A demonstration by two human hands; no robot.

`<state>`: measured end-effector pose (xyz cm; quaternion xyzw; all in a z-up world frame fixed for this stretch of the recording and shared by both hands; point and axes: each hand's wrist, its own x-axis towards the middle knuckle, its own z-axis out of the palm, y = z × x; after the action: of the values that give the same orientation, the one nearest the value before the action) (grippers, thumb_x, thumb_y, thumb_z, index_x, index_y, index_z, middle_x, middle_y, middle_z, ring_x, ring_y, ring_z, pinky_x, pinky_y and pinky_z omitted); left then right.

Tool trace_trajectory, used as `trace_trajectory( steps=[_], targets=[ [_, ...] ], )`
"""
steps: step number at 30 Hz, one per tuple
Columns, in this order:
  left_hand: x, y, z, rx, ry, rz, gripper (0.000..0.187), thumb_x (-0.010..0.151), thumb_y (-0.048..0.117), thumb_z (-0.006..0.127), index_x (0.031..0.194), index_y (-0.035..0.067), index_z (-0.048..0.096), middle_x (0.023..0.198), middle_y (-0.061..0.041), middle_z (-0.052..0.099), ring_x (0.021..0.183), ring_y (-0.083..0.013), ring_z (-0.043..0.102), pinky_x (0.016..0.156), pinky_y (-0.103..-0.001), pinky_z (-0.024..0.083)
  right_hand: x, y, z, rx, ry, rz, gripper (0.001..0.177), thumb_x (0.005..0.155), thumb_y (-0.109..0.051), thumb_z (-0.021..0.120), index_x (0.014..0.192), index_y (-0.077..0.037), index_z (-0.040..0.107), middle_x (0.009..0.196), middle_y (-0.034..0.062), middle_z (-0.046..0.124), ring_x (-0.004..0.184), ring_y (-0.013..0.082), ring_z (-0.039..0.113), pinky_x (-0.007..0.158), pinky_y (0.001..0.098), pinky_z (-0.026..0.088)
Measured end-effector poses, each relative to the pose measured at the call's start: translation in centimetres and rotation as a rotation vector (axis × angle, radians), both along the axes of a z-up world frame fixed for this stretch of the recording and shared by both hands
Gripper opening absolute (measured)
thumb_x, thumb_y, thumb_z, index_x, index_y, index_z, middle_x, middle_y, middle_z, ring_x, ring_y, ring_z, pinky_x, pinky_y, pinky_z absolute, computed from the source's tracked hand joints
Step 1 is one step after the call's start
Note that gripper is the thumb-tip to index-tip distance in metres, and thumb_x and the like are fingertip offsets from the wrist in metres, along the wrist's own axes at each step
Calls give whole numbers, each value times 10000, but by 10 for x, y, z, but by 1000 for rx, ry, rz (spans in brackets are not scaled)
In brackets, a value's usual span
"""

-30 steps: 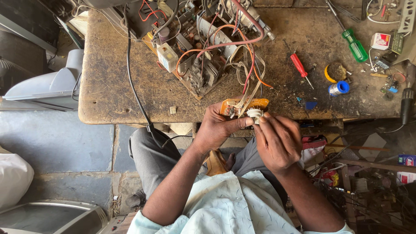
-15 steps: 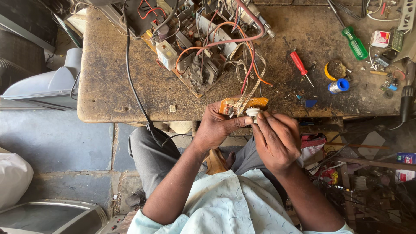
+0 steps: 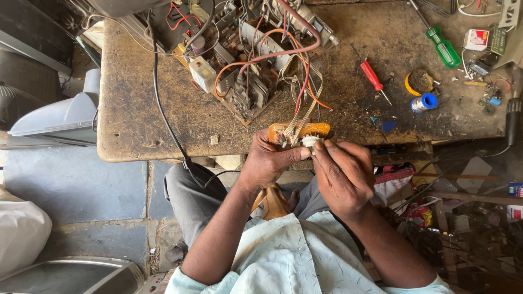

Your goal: The person holds a green circuit board and uses a soldering iron to work on its solder points. They also use a red screwdriver to adjust components on the board. The person is sitting on a low stool in a cluttered workshop.

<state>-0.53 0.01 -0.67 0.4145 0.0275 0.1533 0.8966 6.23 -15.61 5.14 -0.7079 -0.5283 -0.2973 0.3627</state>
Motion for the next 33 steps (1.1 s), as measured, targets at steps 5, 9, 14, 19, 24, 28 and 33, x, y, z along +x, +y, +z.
trace_trajectory(
  steps=[5,9,14,19,24,28,33],
  targets=[
    [0,1,-1,13,19,4,316,881,-68,799,1185,-16,730,1137,-108,768,1030,-152,718,956,-325,590,-1,1,5,8,42,13,355,845,100,883,1164,41,737,1142,102,692,1051,280,665,894,389,581],
    [0,1,-3,22,26,1,308,886,-58,803,1182,-14,729,1125,-103,768,1019,-146,716,941,-320,591,0,1,7,15,56,20,368,844,100,885,1167,39,720,1141,108,689,1054,286,671,904,400,591],
    [-1,2,-7,52,39,-4,301,896,-39,809,1187,-24,732,1129,-106,769,1014,-144,712,929,-314,590,1,-1,9,-7,101,38,398,831,99,882,1187,34,716,1141,114,696,1045,282,676,877,401,581],
    [-1,2,-7,69,49,-2,317,889,-14,814,1193,-16,723,1134,-93,768,1019,-136,713,937,-311,592,2,-4,11,-32,122,50,418,823,94,885,1198,20,716,1141,109,693,1049,276,675,881,400,580],
    [-2,2,-5,110,66,4,315,894,2,813,1195,-11,721,1134,-85,768,1024,-131,707,944,-312,588,2,-4,10,-41,107,53,416,822,90,879,1198,17,717,1145,107,695,1052,274,677,892,404,581],
    [-3,3,-5,120,56,-1,325,895,21,811,1206,-5,718,1140,-77,767,1038,-129,709,962,-309,585,2,-6,9,-52,129,48,413,816,79,879,1189,12,717,1147,106,689,1061,278,676,901,408,583],
    [-4,2,-7,178,77,18,326,908,24,817,1217,-22,724,1127,-89,771,1025,-128,702,943,-309,586,9,-6,2,-28,153,83,422,806,70,885,1179,-6,703,1160,107,683,1070,271,677,908,386,593]
  ],
)
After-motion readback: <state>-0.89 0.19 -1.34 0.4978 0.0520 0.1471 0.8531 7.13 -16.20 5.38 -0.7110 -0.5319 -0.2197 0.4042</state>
